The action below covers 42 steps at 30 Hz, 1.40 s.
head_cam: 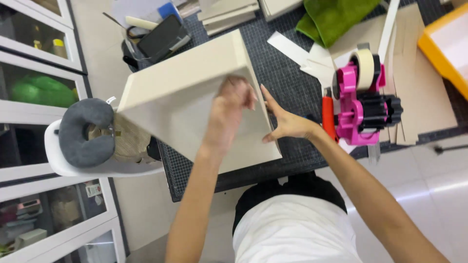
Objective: Applying glue to the edges of a cardboard sheet, folding them over, smoothing with a scraper, and trimming the corners with scissors to assemble a box.
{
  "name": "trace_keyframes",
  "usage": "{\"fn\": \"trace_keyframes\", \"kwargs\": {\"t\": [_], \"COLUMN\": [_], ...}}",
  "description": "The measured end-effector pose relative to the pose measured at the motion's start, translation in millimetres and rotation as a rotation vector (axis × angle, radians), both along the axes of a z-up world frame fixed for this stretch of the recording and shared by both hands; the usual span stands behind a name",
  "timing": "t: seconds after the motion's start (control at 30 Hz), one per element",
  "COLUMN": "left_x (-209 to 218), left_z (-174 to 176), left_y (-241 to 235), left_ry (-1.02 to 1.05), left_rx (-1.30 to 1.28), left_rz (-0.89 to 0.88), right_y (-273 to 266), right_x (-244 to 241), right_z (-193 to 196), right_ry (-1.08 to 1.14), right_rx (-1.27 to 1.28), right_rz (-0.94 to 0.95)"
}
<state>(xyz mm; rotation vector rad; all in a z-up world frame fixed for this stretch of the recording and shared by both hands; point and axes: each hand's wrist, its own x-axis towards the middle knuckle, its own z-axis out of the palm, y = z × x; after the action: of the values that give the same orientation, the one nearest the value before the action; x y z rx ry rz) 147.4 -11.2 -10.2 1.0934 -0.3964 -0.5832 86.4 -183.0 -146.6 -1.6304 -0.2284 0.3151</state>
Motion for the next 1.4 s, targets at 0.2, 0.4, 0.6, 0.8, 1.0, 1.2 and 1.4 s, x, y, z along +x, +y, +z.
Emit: {"fn": "trace_keyframes", "kwargs": {"t": [0.2,0.4,0.6,0.8,1.0,1.2,1.4], "left_x": [-80,-129,-145,-130,-97,-85,-69], "left_z": [-98,-153,-196,-97,28,136,166], "left_y": [69,108,126,131,153,163,150], "left_ry": [-0.700,-0.611,-1.144,-1.505,-1.659,-1.584,-1.360], "left_rx": [0.993,1.379,1.361,1.046,0.812,0.876,0.883], "left_rz": [-0.114,-0.467,-0.032,0.301,0.361,0.293,0.099], "right_y": [15,32,28,19,30,25,13], "right_x": [30,31,32,28,4,-49,-86], "right_z": [31,57,45,77,155,168,176], "right_ry": [0.243,0.673,0.736,0.740,1.074,1.107,0.972], "right_rx": [0.121,0.273,0.325,0.464,0.420,0.421,0.281], "right_rz": [-0.201,-0.417,-0.387,-0.392,-0.500,-0.295,-0.270]}}
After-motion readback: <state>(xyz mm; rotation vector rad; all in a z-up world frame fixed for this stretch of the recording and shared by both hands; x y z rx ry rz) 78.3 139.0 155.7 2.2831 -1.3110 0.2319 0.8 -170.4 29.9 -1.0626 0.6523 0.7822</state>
